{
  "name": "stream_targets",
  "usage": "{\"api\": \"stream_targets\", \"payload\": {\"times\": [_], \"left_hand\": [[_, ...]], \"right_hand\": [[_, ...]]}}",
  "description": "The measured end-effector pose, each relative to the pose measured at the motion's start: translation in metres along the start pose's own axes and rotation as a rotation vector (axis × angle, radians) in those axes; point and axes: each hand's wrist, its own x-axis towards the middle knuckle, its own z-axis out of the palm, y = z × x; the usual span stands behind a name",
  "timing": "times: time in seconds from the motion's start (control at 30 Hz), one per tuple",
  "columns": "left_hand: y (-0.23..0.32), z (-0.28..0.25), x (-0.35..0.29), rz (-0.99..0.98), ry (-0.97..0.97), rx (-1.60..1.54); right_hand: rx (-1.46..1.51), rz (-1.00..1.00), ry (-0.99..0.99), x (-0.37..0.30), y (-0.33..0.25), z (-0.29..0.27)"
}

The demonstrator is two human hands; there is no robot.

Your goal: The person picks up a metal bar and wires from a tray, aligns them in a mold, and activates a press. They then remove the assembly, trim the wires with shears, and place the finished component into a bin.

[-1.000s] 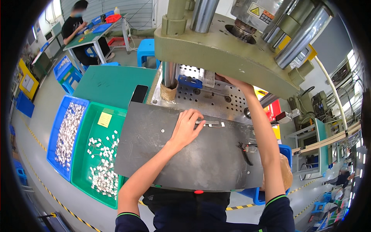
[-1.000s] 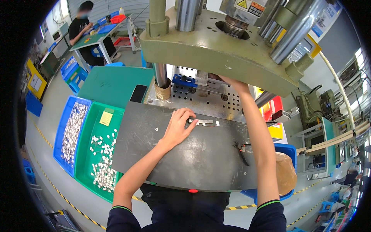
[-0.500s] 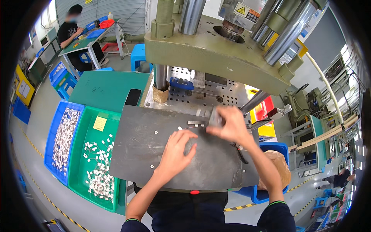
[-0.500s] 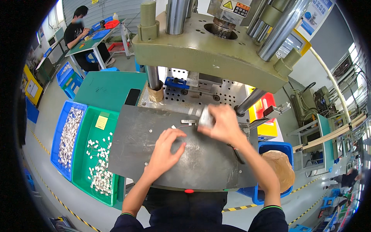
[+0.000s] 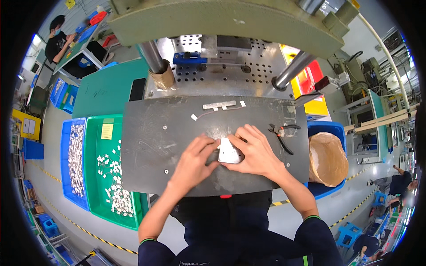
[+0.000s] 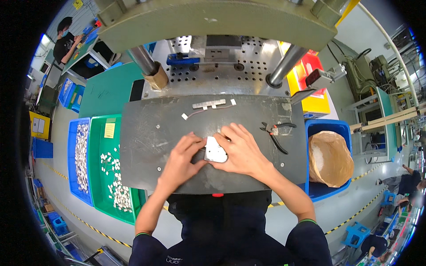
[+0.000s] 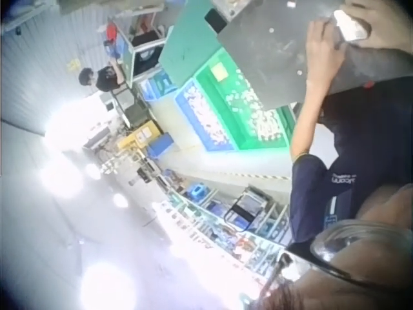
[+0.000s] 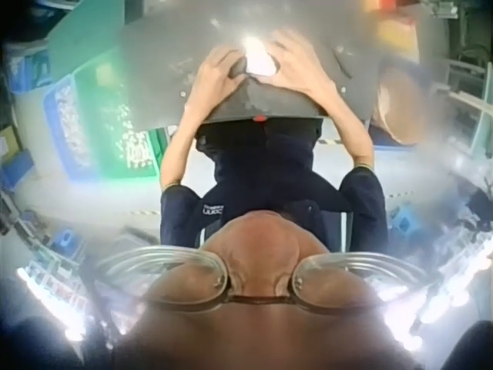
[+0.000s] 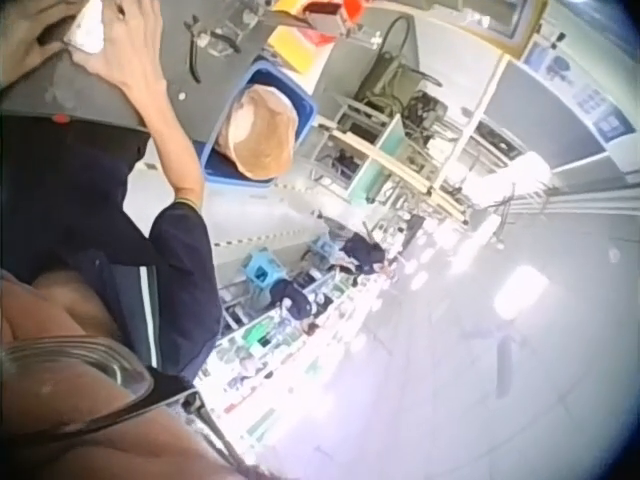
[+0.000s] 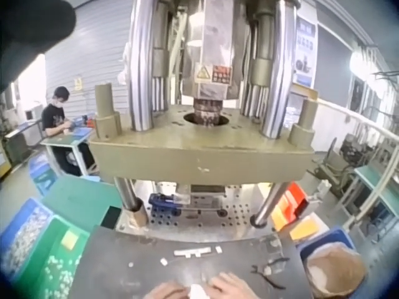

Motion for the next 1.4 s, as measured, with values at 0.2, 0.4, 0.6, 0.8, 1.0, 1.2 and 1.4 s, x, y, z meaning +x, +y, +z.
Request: {"api": "stream_targets", "payload": {"times": [0.2, 0.4, 0.6, 0.8, 1.0, 1.2, 1.4], "left_hand": [[-0.002, 0.0, -0.001, 0.04, 0.035, -0.002], [-0.015, -0.001, 0.012, -0.004, 0.122, 0.127], [-0.018, -0.001, 0.021, -0.05, 0.16, 0.167], [-0.018, -0.007, 0.025, -0.027, 0.121, 0.2], [-0.027, -0.004, 0.027, -0.05, 0.135, 0.078], [-0.009, -0.035, 0.04, -0.097, 0.301, -0.179], [-0.004, -0.056, 0.041, -0.561, 0.013, -0.755]], "right_hand": [[-0.099, -0.146, 0.18, -0.001, -0.007, -0.026], [-0.358, 0.244, 0.215, 0.02, 0.072, -0.061], [-0.142, 0.606, 0.165, 0.012, 0.097, -0.052], [-0.031, 0.071, 0.2, 0.013, 0.032, -0.001], [0.183, 0.037, 0.105, 0.018, 0.062, 0.006], [0.284, 0.056, 0.33, 0.023, 0.033, -0.002], [0.809, 0.468, 0.091, 0.02, 0.02, -0.025]]}}
